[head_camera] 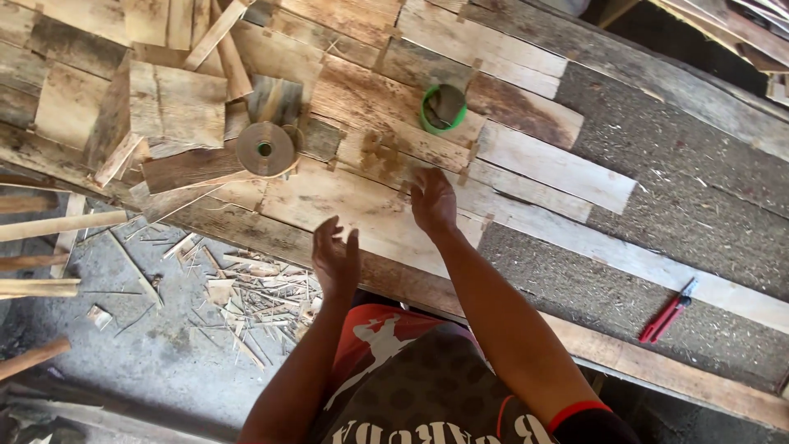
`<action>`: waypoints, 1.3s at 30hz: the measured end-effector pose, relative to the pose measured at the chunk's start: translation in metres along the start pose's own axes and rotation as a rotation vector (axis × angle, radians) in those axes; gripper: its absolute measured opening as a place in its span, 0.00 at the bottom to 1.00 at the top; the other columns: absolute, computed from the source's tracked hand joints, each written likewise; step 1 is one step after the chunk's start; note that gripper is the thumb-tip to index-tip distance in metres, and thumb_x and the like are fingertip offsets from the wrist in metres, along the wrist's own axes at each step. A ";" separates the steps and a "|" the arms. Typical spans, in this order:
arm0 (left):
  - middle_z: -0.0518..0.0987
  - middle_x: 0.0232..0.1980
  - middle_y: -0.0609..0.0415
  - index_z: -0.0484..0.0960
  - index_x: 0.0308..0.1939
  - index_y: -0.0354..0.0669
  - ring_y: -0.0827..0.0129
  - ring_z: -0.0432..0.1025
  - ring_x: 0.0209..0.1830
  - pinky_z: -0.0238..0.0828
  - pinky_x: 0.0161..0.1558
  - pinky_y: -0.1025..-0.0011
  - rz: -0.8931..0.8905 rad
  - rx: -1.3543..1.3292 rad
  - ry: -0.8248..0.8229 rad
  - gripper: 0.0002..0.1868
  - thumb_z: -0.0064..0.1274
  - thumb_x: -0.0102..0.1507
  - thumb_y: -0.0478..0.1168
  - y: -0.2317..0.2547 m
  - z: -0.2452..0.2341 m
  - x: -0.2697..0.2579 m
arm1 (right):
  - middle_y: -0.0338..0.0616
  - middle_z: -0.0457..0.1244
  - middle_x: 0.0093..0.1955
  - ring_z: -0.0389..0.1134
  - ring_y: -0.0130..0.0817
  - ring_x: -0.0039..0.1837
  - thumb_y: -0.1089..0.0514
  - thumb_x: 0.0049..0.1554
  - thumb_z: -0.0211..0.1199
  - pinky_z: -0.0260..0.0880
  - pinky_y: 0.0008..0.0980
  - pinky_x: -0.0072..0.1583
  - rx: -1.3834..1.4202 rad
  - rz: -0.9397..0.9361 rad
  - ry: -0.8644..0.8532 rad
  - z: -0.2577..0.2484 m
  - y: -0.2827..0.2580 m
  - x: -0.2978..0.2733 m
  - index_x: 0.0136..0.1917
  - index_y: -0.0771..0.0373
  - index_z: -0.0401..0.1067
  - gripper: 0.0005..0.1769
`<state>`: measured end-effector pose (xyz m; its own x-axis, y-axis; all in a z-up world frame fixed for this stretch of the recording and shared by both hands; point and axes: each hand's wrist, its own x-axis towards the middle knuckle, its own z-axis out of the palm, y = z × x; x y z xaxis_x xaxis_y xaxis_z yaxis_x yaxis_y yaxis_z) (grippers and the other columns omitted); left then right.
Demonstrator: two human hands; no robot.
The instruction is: Cutting and trimming thin wood veneer sheets using a utility knife on a workbench.
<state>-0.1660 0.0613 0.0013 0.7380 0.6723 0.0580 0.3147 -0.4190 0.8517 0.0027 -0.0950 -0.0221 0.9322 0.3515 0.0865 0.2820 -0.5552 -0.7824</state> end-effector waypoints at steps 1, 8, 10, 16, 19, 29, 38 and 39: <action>0.81 0.55 0.44 0.77 0.60 0.37 0.58 0.78 0.49 0.77 0.47 0.62 -0.005 0.002 0.005 0.21 0.60 0.65 0.39 0.001 -0.003 -0.003 | 0.53 0.66 0.50 0.70 0.52 0.52 0.64 0.56 0.63 0.72 0.46 0.54 0.001 -0.002 -0.006 0.005 -0.002 0.008 0.55 0.61 0.74 0.13; 0.80 0.56 0.45 0.76 0.60 0.37 0.59 0.79 0.48 0.78 0.49 0.64 -0.003 -0.089 -0.104 0.22 0.60 0.64 0.38 -0.001 -0.011 -0.002 | 0.51 0.64 0.45 0.67 0.53 0.50 0.61 0.57 0.62 0.68 0.50 0.52 -0.161 0.099 0.079 0.044 0.007 0.048 0.47 0.61 0.71 0.04; 0.79 0.58 0.45 0.76 0.61 0.37 0.60 0.79 0.48 0.78 0.49 0.64 0.000 -0.102 -0.126 0.22 0.60 0.64 0.37 -0.001 -0.009 0.002 | 0.52 0.64 0.45 0.66 0.54 0.52 0.59 0.57 0.64 0.66 0.52 0.53 -0.247 0.107 0.080 0.047 0.004 0.051 0.45 0.62 0.69 0.06; 0.79 0.60 0.46 0.76 0.62 0.38 0.61 0.78 0.51 0.78 0.48 0.66 0.010 -0.118 -0.156 0.22 0.60 0.65 0.37 0.012 0.007 0.032 | 0.51 0.65 0.48 0.66 0.54 0.52 0.55 0.47 0.70 0.68 0.50 0.51 -0.262 0.138 0.122 0.047 0.009 0.051 0.41 0.58 0.76 0.09; 0.81 0.54 0.46 0.78 0.58 0.37 0.62 0.78 0.47 0.77 0.45 0.66 0.037 -0.151 -0.164 0.18 0.59 0.65 0.38 0.025 0.023 0.051 | 0.51 0.65 0.47 0.68 0.48 0.49 0.58 0.55 0.65 0.69 0.45 0.52 -0.158 0.218 0.107 0.037 0.008 0.043 0.45 0.63 0.73 0.07; 0.84 0.33 0.54 0.82 0.40 0.38 0.75 0.76 0.25 0.70 0.26 0.75 -0.849 -0.890 -0.385 0.17 0.59 0.66 0.50 0.034 0.109 0.089 | 0.50 0.69 0.44 0.73 0.41 0.42 0.64 0.63 0.59 0.71 0.36 0.44 0.158 0.234 0.101 -0.013 -0.058 0.023 0.50 0.67 0.67 0.04; 0.82 0.30 0.54 0.81 0.38 0.36 0.75 0.74 0.23 0.69 0.24 0.77 -0.799 -0.833 -0.240 0.13 0.64 0.63 0.43 0.005 0.126 0.090 | 0.54 0.69 0.49 0.72 0.48 0.49 0.68 0.60 0.61 0.73 0.40 0.49 0.016 0.029 0.027 -0.025 -0.062 0.015 0.53 0.68 0.74 0.08; 0.83 0.31 0.56 0.82 0.38 0.37 0.76 0.75 0.23 0.70 0.25 0.78 -0.765 -0.795 -0.213 0.12 0.64 0.62 0.42 0.001 0.128 0.091 | 0.54 0.69 0.49 0.72 0.49 0.49 0.69 0.59 0.61 0.72 0.41 0.49 -0.026 0.003 0.016 -0.026 -0.063 0.016 0.55 0.68 0.75 0.10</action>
<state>-0.0228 0.0440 -0.0590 0.6250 0.4355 -0.6478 0.3146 0.6190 0.7197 0.0055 -0.0740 0.0451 0.9366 0.3376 0.0938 0.2843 -0.5755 -0.7668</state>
